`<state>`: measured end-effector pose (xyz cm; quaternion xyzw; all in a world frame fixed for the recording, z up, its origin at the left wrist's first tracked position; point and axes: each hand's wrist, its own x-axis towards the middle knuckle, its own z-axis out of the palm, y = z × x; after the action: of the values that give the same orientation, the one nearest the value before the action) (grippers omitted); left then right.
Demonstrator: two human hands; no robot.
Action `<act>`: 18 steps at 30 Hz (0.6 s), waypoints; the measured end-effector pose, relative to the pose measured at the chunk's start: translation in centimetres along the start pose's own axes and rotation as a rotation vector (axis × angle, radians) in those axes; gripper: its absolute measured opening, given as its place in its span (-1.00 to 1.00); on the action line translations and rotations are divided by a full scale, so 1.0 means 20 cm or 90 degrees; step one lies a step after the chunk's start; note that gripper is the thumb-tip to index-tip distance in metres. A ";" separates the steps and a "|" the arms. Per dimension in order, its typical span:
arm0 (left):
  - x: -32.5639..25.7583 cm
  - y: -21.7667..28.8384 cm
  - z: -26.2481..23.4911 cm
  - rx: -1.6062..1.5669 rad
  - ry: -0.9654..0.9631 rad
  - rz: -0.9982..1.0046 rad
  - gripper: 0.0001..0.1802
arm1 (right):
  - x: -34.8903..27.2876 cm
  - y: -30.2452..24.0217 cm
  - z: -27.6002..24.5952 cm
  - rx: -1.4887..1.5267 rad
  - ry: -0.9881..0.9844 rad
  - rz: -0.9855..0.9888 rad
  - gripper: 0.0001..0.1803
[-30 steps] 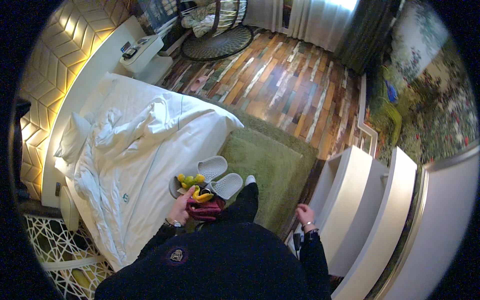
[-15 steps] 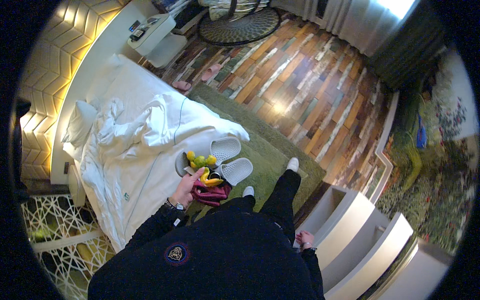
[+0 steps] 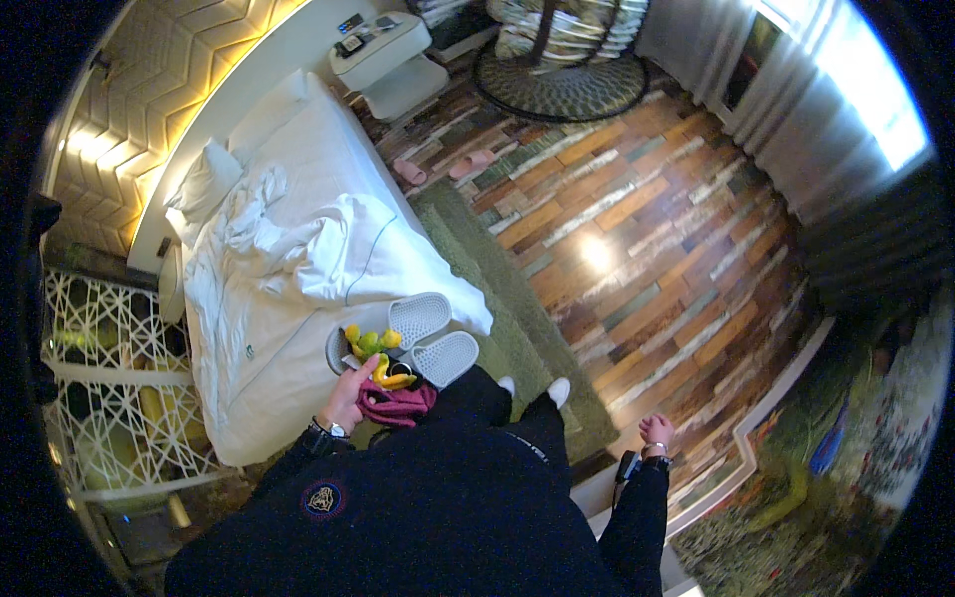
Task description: The person wipes multiple surfaces in a hotel room using a cloth, including a table, coffee table, bedside table, and window sill. They also pick up and move slippers and a towel during the cleaning process.
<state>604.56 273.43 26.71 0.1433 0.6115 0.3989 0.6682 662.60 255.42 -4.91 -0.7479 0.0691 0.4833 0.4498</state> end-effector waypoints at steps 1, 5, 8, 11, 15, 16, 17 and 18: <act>0.01 0.01 0.04 -0.036 0.000 0.006 -0.64 | 0.07 -0.06 0.02 -0.015 0.038 0.015 -0.74; 0.12 0.08 0.14 -0.136 -0.044 0.060 -0.66 | 0.24 -0.15 0.21 -0.076 0.028 0.047 -0.92; 0.31 0.13 0.17 -0.149 0.000 0.037 -0.61 | 0.29 -0.21 0.44 -0.115 -0.124 0.114 -0.88; 0.60 0.18 0.24 -0.206 0.001 0.075 -0.61 | 0.29 -0.45 0.77 -0.049 -0.345 0.274 -0.92; 0.96 0.40 0.38 -0.190 0.069 0.047 -0.60 | 0.25 -0.87 1.26 -0.543 -0.270 -0.009 -0.75; 1.02 0.46 0.44 -0.244 0.038 0.126 -0.60 | 0.28 -0.99 1.41 -0.496 -0.299 -0.018 -0.75; 1.08 0.54 0.47 -0.247 0.043 0.108 -0.61 | 0.30 -1.09 1.53 -0.464 -0.277 -0.004 -0.75; 1.13 0.63 0.50 -0.261 0.028 0.112 -0.61 | 0.34 -1.22 1.64 -0.432 -0.300 -0.039 -0.76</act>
<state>607.89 300.48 21.44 0.0485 0.5176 0.5742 0.6325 657.56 296.13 0.36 -0.7243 -0.2214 0.6231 0.1952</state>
